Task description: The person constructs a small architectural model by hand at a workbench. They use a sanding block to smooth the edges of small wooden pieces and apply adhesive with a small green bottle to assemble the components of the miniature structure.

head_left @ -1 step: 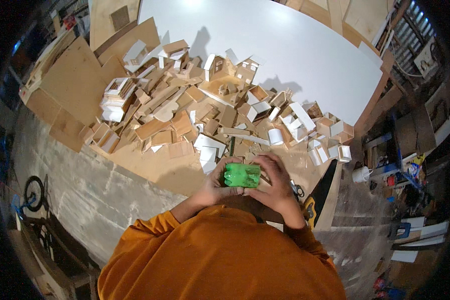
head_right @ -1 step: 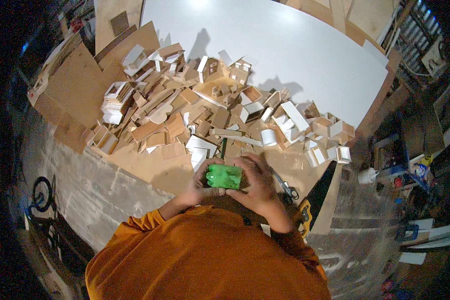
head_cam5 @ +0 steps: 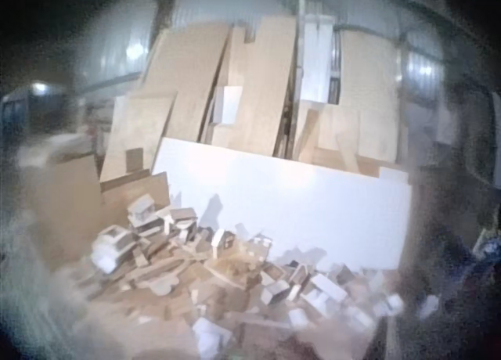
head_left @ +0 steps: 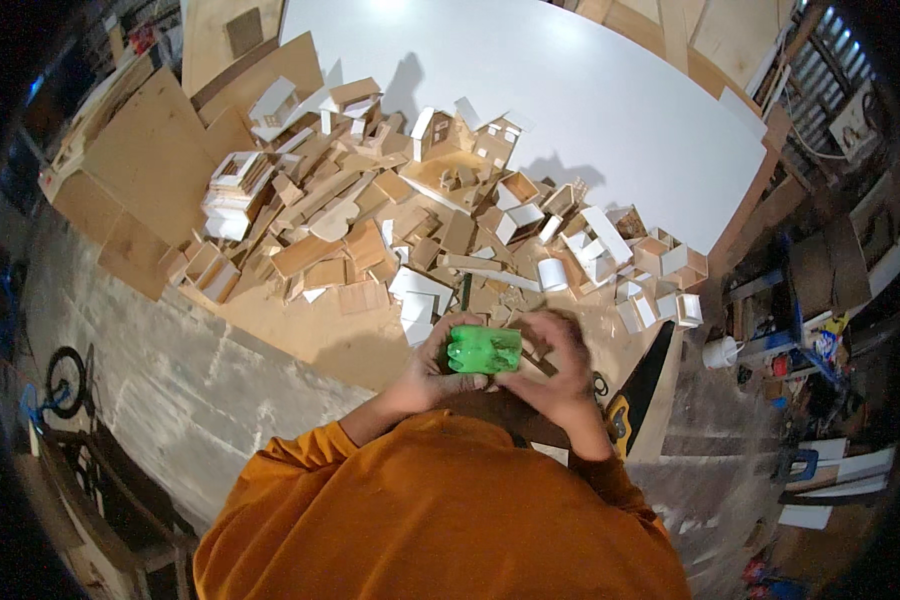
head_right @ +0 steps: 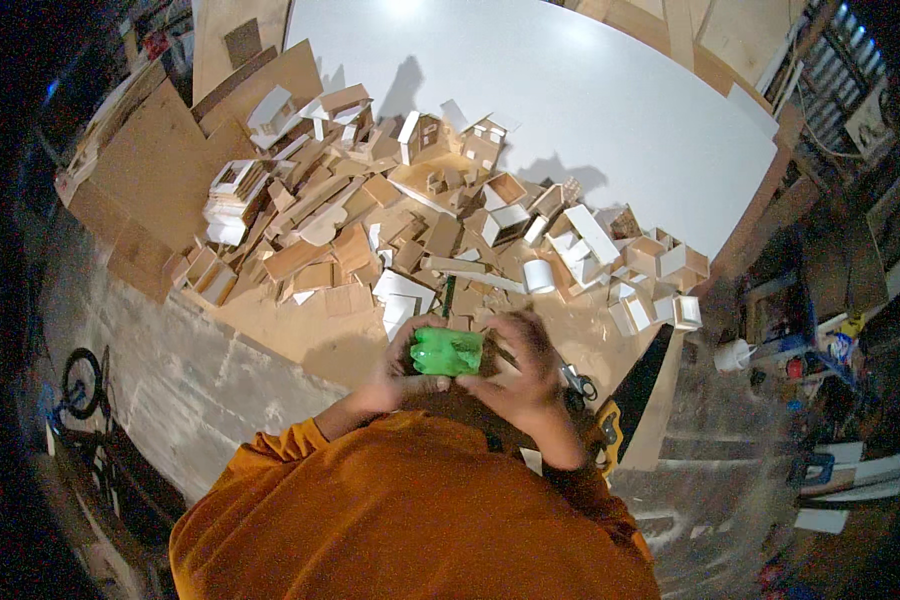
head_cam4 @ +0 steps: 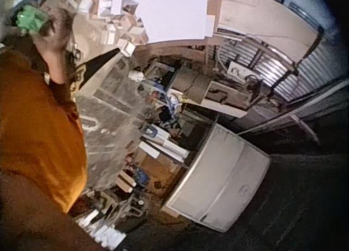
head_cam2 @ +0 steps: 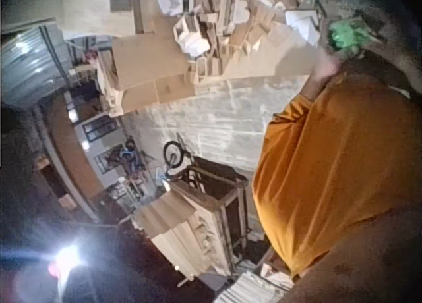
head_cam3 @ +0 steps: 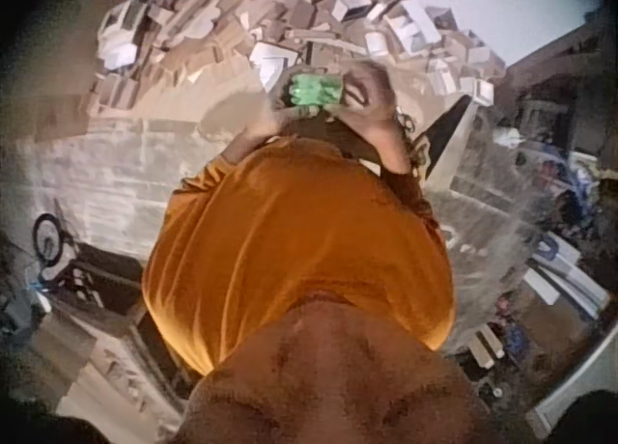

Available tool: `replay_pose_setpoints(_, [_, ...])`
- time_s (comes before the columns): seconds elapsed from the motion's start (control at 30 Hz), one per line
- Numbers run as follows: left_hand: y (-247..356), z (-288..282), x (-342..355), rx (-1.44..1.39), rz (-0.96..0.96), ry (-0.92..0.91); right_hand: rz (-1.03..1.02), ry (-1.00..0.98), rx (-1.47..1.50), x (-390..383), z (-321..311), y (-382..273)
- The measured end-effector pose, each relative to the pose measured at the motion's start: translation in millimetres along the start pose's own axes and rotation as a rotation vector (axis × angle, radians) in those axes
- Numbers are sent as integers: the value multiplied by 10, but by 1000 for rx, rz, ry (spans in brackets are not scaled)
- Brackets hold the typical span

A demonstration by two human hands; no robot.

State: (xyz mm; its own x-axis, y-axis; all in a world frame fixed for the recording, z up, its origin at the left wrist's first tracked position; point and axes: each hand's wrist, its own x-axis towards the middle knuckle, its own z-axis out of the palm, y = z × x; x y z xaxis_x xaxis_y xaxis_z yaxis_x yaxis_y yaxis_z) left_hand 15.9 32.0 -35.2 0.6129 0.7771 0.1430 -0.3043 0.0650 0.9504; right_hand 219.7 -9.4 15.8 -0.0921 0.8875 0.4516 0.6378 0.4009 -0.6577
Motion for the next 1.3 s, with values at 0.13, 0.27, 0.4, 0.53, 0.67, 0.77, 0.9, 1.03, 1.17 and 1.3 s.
replay_pose_setpoints(0.13, [10,-7,-47,7,89,25,473,-286,390,-225,-128,2])
replay_pose_setpoints(0.27, [29,-13,-62,100,123,-39,742,-686,953,-177,-119,-158])
replay_pose_setpoints(0.4, [159,-25,-91,286,78,-109,801,-864,1086,-161,-103,-242])
replay_pose_setpoints(0.53, [92,-69,-122,302,79,-158,889,-888,1108,-191,-68,-195])
replay_pose_setpoints(0.67, [106,-91,-128,280,74,-183,760,-898,1244,-293,46,-34])
replay_pose_setpoints(0.77, [70,-99,-100,239,109,-188,710,-776,1369,-376,154,21])
replay_pose_setpoints(0.9, [34,-92,-77,214,148,-172,765,-694,1438,-340,158,-71])
replay_pose_setpoints(1.03, [-4,-106,-64,192,111,-181,780,-677,1479,-369,169,0])
replay_pose_setpoints(1.17, [-35,-114,-24,203,168,-185,757,-658,1488,-335,177,-5])
replay_pose_setpoints(1.3, [-72,-132,7,224,172,-174,849,-627,1487,-316,170,10])
